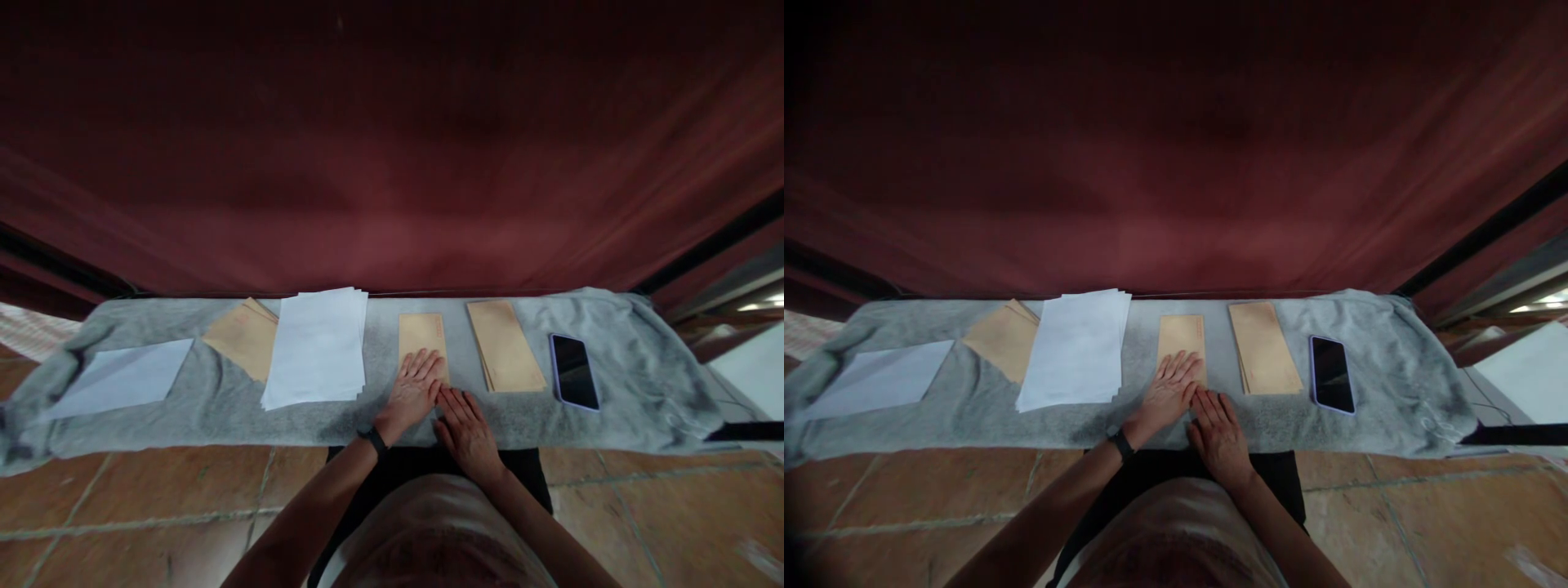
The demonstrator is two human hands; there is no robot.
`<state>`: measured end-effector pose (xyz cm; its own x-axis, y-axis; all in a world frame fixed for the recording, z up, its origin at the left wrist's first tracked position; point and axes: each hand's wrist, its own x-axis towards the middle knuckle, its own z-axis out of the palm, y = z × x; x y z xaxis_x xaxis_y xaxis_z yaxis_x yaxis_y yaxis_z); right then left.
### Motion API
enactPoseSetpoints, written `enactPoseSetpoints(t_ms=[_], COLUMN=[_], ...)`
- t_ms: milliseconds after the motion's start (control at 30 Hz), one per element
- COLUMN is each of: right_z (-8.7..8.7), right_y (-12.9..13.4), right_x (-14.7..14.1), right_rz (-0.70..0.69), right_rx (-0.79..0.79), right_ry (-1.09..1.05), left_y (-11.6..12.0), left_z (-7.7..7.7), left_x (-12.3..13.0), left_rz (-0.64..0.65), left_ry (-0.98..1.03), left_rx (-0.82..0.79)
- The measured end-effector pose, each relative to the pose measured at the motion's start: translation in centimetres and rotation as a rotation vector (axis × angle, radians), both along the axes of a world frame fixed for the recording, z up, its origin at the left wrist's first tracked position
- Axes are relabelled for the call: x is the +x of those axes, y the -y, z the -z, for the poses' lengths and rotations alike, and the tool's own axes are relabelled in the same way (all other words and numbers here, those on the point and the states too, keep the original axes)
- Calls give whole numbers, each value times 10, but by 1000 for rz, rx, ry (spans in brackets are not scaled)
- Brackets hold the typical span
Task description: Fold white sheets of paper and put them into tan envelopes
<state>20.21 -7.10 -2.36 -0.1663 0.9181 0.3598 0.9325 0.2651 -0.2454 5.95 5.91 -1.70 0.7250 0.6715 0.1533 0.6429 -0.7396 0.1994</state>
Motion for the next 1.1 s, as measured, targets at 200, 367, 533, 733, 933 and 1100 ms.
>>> enactPoseSetpoints(t_ms=[200, 367, 533, 733, 933, 1100], right_z=[0, 1, -2, -7, -8, -8], right_y=[1, 5, 9, 11, 10, 7], right_x=[2, 5, 10, 12, 11, 9], right_rz=[-3, 15, 42, 65, 63, 54], right_rx=[-26, -22, -9, -9, -29, -33], right_ry=[25, 28, 27, 25, 13, 6], left_y=[14, 23, 32, 42, 47, 39], left_z=[-2, -6, -5, 0, -1, -7], left_x=[-15, -26, -34, -45, -47, -41], left_rz=[13, 15, -129, -310, -355, -373], left_ry=[22, 17, 5, 19, 89, 232], left_rx=[12, 35, 50, 60, 2, -103])
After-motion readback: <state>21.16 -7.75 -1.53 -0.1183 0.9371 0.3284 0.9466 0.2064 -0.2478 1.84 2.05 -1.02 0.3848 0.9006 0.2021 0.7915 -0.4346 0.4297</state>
